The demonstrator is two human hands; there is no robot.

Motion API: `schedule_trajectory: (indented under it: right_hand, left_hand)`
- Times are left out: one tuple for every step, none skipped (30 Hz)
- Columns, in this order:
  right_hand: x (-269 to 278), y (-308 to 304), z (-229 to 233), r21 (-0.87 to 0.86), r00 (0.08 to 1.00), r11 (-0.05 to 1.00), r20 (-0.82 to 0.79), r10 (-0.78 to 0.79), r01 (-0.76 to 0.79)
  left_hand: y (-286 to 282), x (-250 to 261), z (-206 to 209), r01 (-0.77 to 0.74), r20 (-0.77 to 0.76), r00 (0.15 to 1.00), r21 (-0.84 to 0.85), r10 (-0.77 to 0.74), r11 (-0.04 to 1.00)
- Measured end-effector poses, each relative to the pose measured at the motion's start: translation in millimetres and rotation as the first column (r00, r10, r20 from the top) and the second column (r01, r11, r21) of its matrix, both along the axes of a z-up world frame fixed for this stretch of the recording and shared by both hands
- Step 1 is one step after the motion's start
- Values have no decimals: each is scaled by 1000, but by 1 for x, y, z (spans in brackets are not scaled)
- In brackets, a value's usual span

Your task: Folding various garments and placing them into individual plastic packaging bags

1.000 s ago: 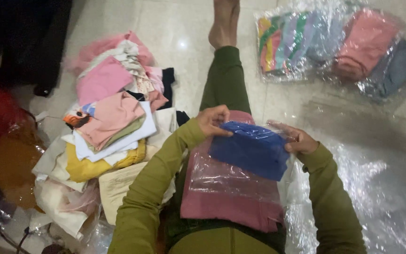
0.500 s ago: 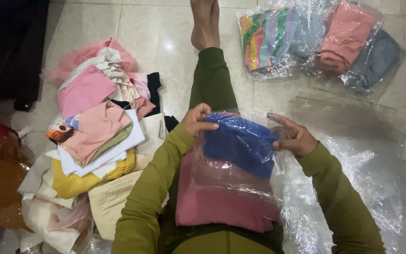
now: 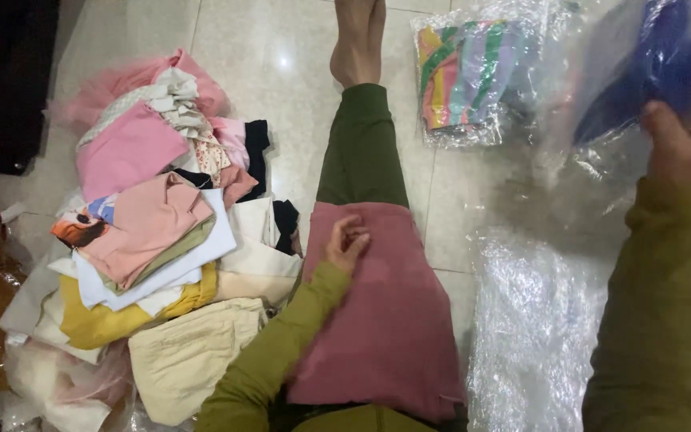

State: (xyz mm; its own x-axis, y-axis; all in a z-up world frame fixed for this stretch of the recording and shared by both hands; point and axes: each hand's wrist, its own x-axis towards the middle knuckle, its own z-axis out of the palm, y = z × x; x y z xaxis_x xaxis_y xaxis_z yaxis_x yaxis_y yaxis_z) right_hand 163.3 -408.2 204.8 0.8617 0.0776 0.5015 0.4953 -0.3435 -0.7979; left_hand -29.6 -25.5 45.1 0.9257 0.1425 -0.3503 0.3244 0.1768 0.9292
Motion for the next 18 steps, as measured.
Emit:
schedule_trajectory:
  right_hand:
    - [30, -8, -14, -159, 975, 987, 223, 19, 17]
    - [59, -16, -29, -304, 905, 952, 414, 98, 37]
    - [62, 12, -20, -307, 905, 952, 411, 109, 24]
    - [64, 40, -12, 81, 999, 997, -40, -4, 8]
    - [65, 70, -5, 414, 860, 898, -503, 88, 150]
    - [66, 59, -42, 413, 857, 899, -506, 97, 143]
    - [68, 49, -79, -290, 988, 955, -115, -104, 67]
    - [69, 39, -116, -818, 948, 516, 315, 35, 253]
    - [43, 72, -101, -820, 950, 518, 309, 47, 241]
    - [15, 106, -86, -655, 991, 751, -25, -132, 83]
    - [-15, 140, -71, -383, 896, 924, -412, -164, -7]
    - [-44, 152, -66, -384, 894, 923, -426, -142, -37]
    - [-70, 170, -62, -325, 868, 940, -491, -78, -100]
    - [-100, 185, -55, -264, 833, 951, -553, -13, -160]
    - [-122, 187, -84, -241, 823, 941, -565, 63, -237]
    - [-147, 190, -112, -316, 902, 895, -394, 179, -315]
    - [-163, 192, -137, -404, 933, 842, -200, 299, -357]
    - [-173, 204, -143, -399, 910, 818, -200, 363, -415]
  left_hand:
    - [-1, -1, -18, 7, 91, 996, 95, -15, 995]
    - [-2, -2, -36, 4, 178, 983, 189, -38, 982]
    - [-3, -2, -34, -7, 175, 984, 187, -27, 982]
    - [-4, -3, -33, -10, 206, 977, 285, -51, 959]
    - [-4, -3, -31, -16, 233, 969, 381, -80, 924]
    - [-5, -5, -32, -24, 229, 971, 382, -70, 924]
    - [-4, -5, -34, -19, 262, 962, 362, -82, 932]
    - [-4, -5, -35, -14, 294, 951, 342, -93, 940]
    - [-3, -3, -25, -23, 288, 954, 341, -81, 940]
    - [-2, -2, -16, 11, 279, 952, 375, -124, 927]
    - [-1, -6, -6, 36, 259, 954, 408, -154, 912]
    - [-8, -3, -26, 19, 244, 961, 406, -129, 914]
    - [-10, -1, -47, 76, 240, 948, 466, -208, 882]
    - [-9, -4, -66, 132, 226, 931, 523, -286, 842]
    - [-14, -10, -134, 75, 207, 954, 538, -218, 839]
    - [-28, -7, -194, -2, 406, 876, 544, -261, 839]
    - [-63, 32, -245, -72, 590, 745, 534, -311, 843]
    - [-51, 13, -199, -128, 587, 766, 539, -262, 833]
